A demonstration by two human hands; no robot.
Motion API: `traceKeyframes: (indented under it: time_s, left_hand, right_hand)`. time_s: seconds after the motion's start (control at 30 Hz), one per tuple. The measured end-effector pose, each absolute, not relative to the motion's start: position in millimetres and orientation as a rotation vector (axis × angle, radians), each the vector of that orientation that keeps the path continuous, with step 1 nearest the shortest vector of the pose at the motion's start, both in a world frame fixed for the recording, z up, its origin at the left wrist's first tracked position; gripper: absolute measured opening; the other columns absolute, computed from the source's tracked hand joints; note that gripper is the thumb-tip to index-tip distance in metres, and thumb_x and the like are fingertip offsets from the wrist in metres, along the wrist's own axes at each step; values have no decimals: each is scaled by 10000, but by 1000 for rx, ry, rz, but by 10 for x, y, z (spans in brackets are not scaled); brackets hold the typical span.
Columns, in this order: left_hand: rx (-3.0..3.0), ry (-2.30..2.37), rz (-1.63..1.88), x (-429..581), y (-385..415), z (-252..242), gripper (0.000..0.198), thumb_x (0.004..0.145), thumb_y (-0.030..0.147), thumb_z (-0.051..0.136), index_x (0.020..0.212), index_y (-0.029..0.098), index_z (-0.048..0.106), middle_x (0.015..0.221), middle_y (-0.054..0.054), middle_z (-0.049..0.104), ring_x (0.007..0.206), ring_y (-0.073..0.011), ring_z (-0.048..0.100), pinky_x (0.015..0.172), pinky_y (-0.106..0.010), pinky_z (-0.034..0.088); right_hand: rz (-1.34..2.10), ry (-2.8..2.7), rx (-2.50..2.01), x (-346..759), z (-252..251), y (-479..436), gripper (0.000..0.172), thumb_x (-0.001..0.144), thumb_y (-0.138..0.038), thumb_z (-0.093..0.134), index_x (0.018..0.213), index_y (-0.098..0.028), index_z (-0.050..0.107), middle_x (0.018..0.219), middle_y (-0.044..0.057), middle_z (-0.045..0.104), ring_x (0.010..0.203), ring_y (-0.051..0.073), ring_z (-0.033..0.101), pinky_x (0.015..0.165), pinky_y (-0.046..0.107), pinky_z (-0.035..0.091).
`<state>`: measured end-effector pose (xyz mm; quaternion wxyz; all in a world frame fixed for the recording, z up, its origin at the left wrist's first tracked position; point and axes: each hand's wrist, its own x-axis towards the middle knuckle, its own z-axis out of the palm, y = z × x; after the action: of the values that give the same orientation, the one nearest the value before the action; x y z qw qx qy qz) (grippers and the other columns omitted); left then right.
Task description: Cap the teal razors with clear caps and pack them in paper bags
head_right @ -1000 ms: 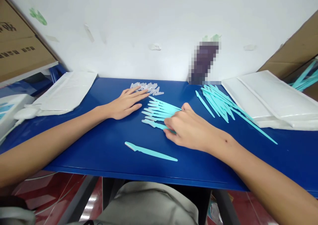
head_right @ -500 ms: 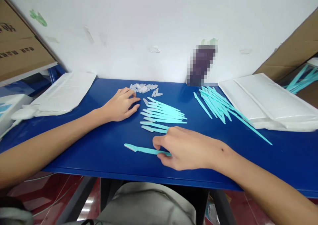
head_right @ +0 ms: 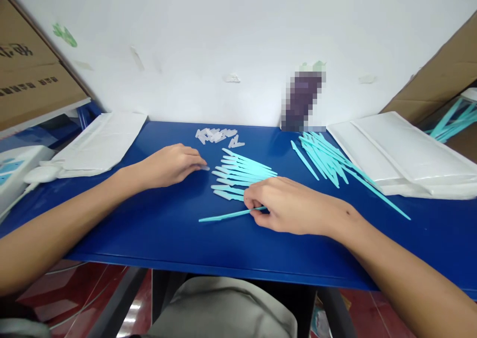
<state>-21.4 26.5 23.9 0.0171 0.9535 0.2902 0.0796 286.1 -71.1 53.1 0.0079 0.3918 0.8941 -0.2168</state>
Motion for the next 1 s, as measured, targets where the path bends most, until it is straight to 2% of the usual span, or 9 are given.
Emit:
traceKeyframes:
  time_s: [0.1, 0.23, 0.33, 0.43, 0.53, 0.9, 1.0]
  left_hand:
    - [2608, 782, 158, -317, 132, 379, 202, 948, 226, 669, 1111, 206, 786, 931, -40, 778, 702, -140, 686, 618, -228, 493]
    - [2435, 642, 79, -282, -48, 412, 91, 916, 266, 747, 911, 203, 812, 843, -15, 757, 625, -102, 629, 561, -197, 465]
    - [2433, 590, 183, -147, -151, 339, 68, 913, 221, 732, 882, 175, 772, 820, -12, 726, 658, -99, 616, 597, -199, 469]
    - [2481, 564, 294, -50, -196, 261, 45, 897, 168, 704, 863, 164, 733, 841, -18, 698, 722, -113, 619, 648, -212, 481]
    - [2507, 545, 319, -33, -194, 226, 77, 903, 178, 691, 847, 163, 741, 827, -20, 680, 720, -115, 611, 649, -220, 477]
    - [2407, 579, 357, 7, -198, 210, 119, 913, 210, 715, 814, 157, 756, 743, -8, 700, 614, -95, 598, 591, -216, 460]
    - [2396, 582, 395, 59, -205, 168, 170, 912, 253, 748, 771, 159, 748, 701, 0, 679, 583, -94, 576, 575, -223, 433]
  right_hand:
    - [-845, 2735, 1219, 2938, 564, -685, 144, 957, -292, 555, 1015, -239, 676, 868, 23, 717, 706, 170, 616, 637, 287, 417]
    - [-963, 2659, 1252, 3029, 612, -668, 348, 978, -355, 526, 1278, -245, 663, 993, 53, 747, 711, 172, 640, 619, 284, 438]
    - [-879, 2712, 1240, 3015, 602, -662, 236, 936, -309, 547, 1124, -239, 670, 882, 15, 690, 666, 148, 572, 618, 275, 408]
    - [-800, 2758, 1219, 2960, 562, -660, 57, 879, -259, 570, 922, -233, 598, 695, -44, 536, 594, 126, 456, 592, 268, 346]
    - [-799, 2748, 1203, 2928, 530, -655, 33, 853, -243, 576, 867, -235, 548, 655, -65, 456, 568, 117, 401, 572, 266, 305]
    - [-749, 2803, 1166, 2849, 497, -707, 26, 883, -216, 570, 862, -231, 572, 676, -60, 535, 578, 110, 461, 569, 259, 320]
    - [-616, 2884, 1148, 2734, 417, -742, 116, 918, -186, 521, 947, -231, 625, 698, -46, 597, 570, 118, 506, 567, 271, 335]
